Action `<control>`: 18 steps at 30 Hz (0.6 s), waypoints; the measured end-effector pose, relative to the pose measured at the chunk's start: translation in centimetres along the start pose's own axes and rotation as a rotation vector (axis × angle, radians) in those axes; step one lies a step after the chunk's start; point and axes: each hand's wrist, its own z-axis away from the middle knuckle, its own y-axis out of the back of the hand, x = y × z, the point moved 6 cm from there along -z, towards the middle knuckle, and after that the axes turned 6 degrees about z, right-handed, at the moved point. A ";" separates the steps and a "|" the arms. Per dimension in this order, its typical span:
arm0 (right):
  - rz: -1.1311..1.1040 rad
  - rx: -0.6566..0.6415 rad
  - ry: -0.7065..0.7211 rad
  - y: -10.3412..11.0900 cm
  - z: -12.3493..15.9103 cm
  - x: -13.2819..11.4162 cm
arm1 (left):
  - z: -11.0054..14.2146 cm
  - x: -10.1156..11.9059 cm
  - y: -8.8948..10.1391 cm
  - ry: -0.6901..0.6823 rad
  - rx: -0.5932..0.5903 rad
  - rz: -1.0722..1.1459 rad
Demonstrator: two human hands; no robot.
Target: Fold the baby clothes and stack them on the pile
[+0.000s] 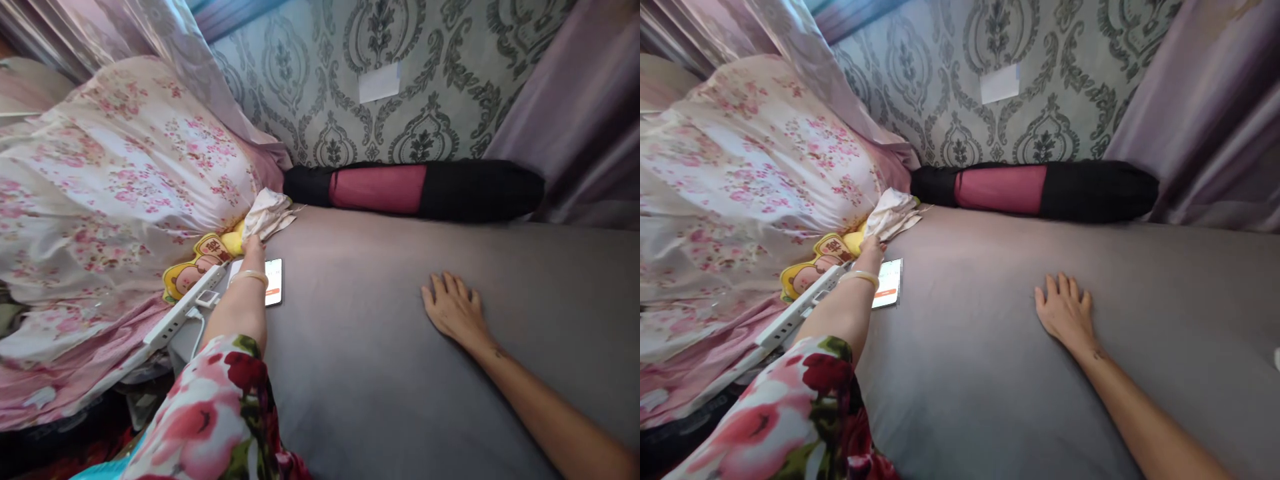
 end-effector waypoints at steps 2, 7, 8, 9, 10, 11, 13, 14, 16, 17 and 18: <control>0.003 -0.004 -0.002 -0.2 0.0 0.0 | -0.5 -0.5 0.0 0.097 0.022 0.042; -0.009 -0.006 -0.017 -0.2 0.0 0.1 | -0.9 -0.9 0.0 0.212 0.008 0.139; -0.012 -0.006 -0.019 -0.1 0.0 0.0 | -0.9 -0.8 0.0 0.214 0.003 0.154; -0.015 -0.006 -0.021 -0.1 0.0 0.0 | -0.9 -0.7 -0.1 0.211 -0.001 0.167; -0.016 -0.005 -0.023 0.0 0.0 0.0 | -0.9 -0.5 -0.1 0.205 0.001 0.175; -0.017 -0.003 -0.025 0.1 0.0 0.0 | -0.8 -0.3 -0.2 0.192 0.001 0.183; -0.021 -0.001 -0.031 0.1 0.0 0.0 | -0.6 0.5 -1.0 0.134 -0.036 0.207; -0.024 -0.002 -0.034 0.2 0.0 0.0 | -0.4 1.1 -1.6 0.097 -0.074 0.224; -0.030 -0.007 -0.036 0.3 0.0 -0.1 | 0.3 2.2 -3.2 0.027 -0.171 0.257; -0.033 -0.010 -0.036 0.3 0.0 -0.1 | 0.9 2.8 -4.2 -0.004 -0.231 0.272; -0.036 -0.012 -0.037 0.4 0.0 -0.1 | 1.5 3.3 -5.2 -0.026 -0.293 0.282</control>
